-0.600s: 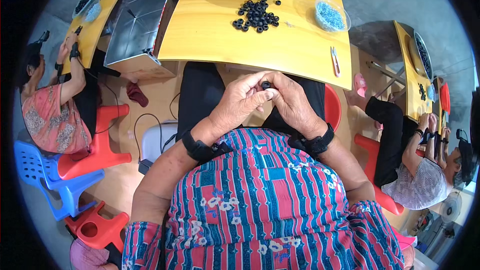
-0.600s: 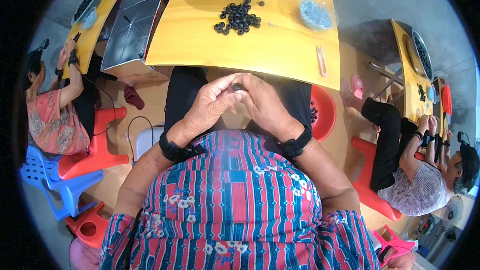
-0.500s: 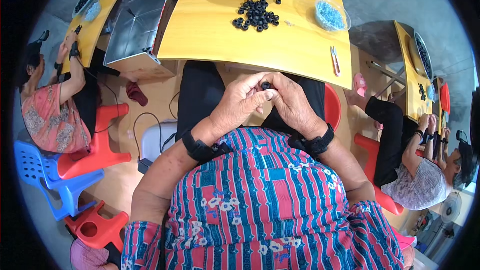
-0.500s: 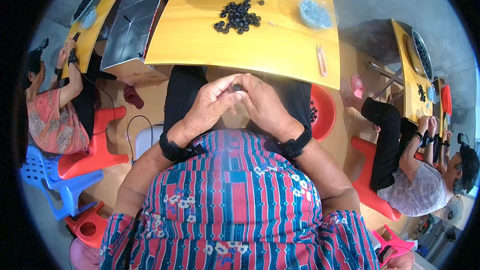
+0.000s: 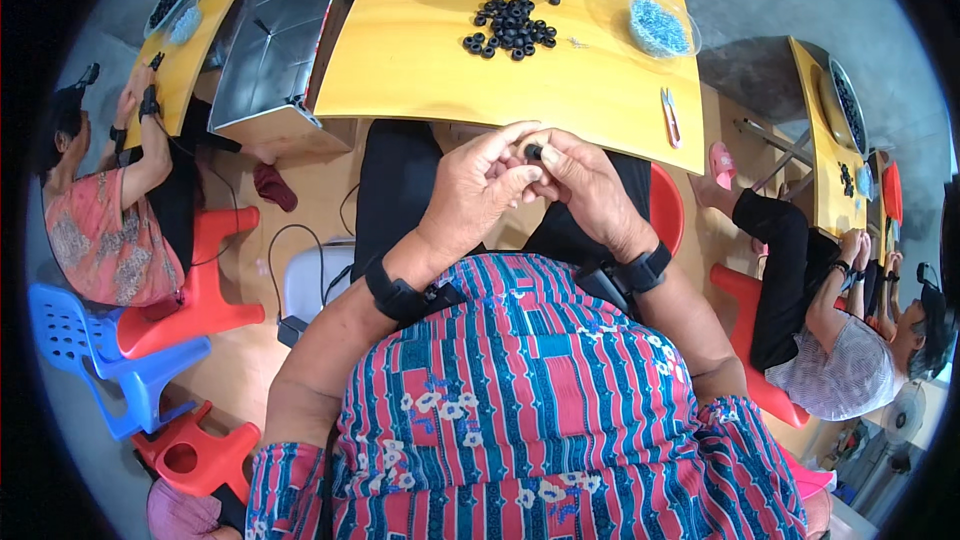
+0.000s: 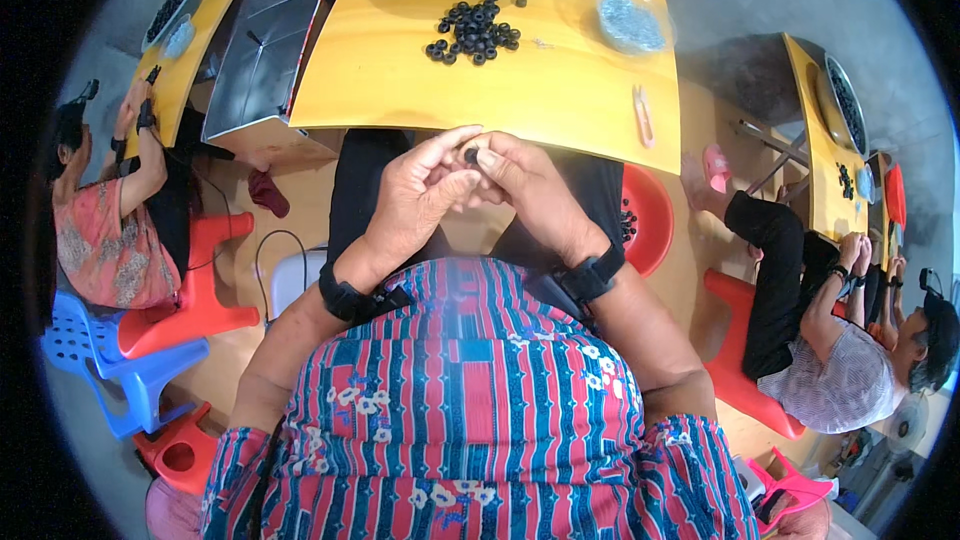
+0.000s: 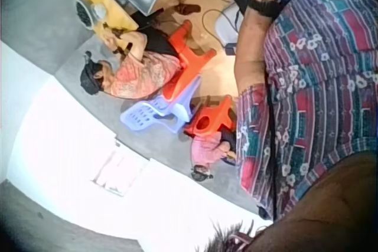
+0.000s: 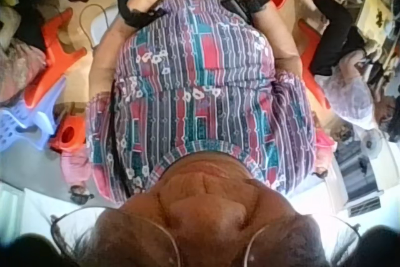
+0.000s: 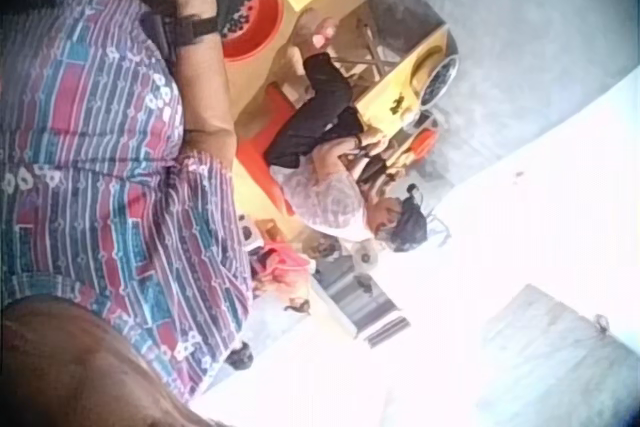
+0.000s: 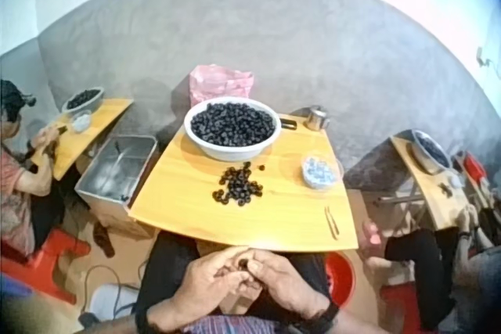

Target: Manual assembly of small black plastic parts and housings at a workshop table.

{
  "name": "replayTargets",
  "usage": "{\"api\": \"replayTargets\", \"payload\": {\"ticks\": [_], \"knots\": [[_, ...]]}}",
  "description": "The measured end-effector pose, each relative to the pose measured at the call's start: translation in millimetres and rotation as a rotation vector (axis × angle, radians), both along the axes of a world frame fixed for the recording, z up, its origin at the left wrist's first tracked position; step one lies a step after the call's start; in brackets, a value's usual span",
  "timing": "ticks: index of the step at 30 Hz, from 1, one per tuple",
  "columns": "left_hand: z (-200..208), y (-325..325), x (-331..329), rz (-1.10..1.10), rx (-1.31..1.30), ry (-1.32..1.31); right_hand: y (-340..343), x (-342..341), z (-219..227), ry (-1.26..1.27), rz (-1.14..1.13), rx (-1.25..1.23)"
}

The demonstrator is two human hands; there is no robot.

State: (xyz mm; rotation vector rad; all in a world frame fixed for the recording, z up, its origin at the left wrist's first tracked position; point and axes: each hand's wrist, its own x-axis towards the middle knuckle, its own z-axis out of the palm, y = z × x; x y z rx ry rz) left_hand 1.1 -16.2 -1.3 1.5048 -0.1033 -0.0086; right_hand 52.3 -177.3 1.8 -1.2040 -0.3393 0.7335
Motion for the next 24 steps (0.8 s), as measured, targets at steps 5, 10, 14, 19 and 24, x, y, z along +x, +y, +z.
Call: {"api": "replayTargets", "payload": {"ticks": [5, 10, 14, 19, 24], "knots": [[0.5, 6.1, 3.0, 0.108, 0.195, -0.139, -5.7, 2.5, -1.8, 0.302, 0.077, 0.190], [3.3, 6.4, 1.2, 0.110, 0.201, -0.117, -6.1, 0.0, -4.6, 0.363, 0.083, 0.188], [3.4, 7.4, 1.0, 0.091, 0.194, -0.105, -7.7, 2.3, -5.8, 0.371, 0.118, 0.191], [0.8, 7.5, -0.3, 0.096, 0.171, -0.102, -8.3, 3.6, -8.2, 0.382, 0.143, 0.185], [1.1, 10.0, -0.6, 0.102, 0.185, -0.107, -6.6, 2.5, -3.3, 0.327, 0.137, 0.151]]}}
